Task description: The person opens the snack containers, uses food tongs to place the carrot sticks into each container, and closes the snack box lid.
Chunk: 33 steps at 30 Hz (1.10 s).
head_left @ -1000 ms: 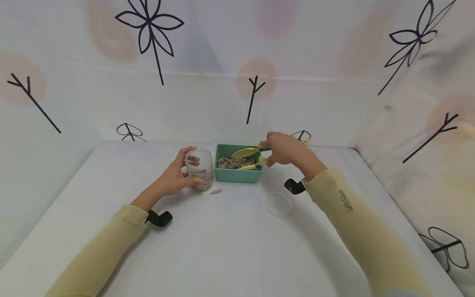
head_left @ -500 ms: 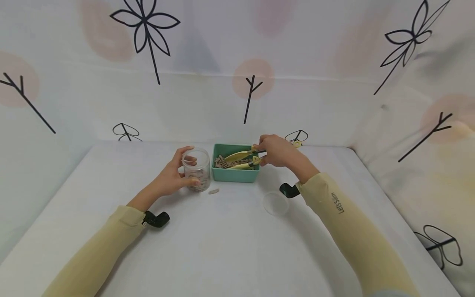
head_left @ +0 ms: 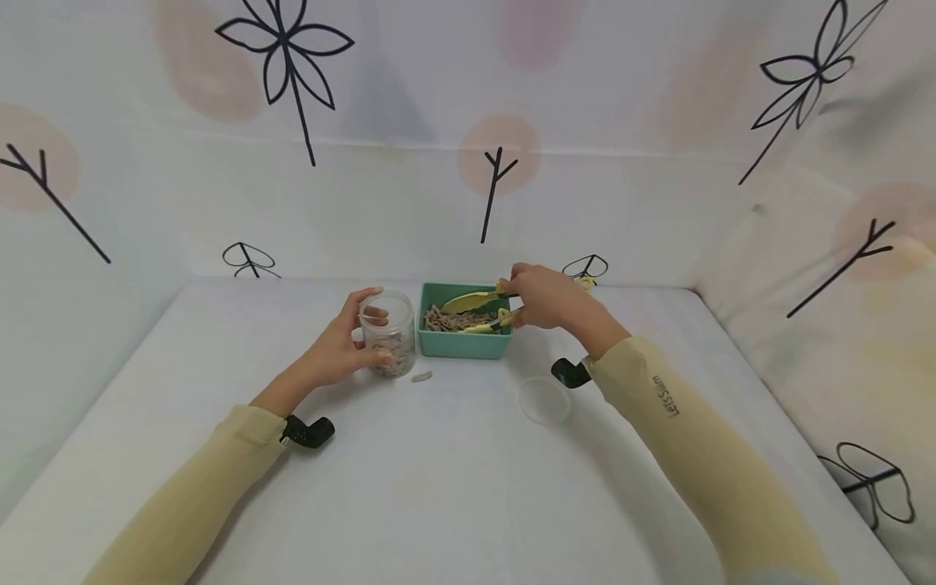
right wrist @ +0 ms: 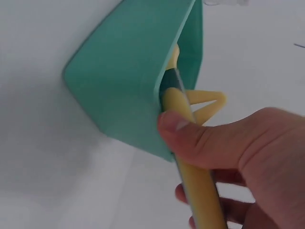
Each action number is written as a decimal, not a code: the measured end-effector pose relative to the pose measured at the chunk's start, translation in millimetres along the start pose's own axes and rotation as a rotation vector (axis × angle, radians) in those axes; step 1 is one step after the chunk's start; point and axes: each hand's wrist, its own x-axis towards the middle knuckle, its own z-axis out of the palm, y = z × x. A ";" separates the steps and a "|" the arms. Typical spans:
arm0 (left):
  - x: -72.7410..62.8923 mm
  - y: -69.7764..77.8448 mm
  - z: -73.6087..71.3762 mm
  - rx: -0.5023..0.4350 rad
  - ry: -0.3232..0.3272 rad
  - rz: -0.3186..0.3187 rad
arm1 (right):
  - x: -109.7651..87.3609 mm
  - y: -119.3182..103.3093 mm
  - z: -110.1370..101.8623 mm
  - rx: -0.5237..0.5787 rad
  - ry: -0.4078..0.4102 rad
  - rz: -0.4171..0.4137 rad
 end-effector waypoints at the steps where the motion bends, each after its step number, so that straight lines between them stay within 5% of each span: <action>1: 0.6 -0.3 0.4 0.001 0.001 0.002 | 1.5 0.9 0.6 0.006 0.000 -0.008; 17: 0.2 1.9 1.8 0.001 -0.014 -0.006 | 6.9 8.6 3.9 0.190 0.035 -0.044; 33: 1.1 8.2 2.0 -0.006 -0.014 -0.035 | -4.8 13.7 19.1 0.099 0.236 -0.087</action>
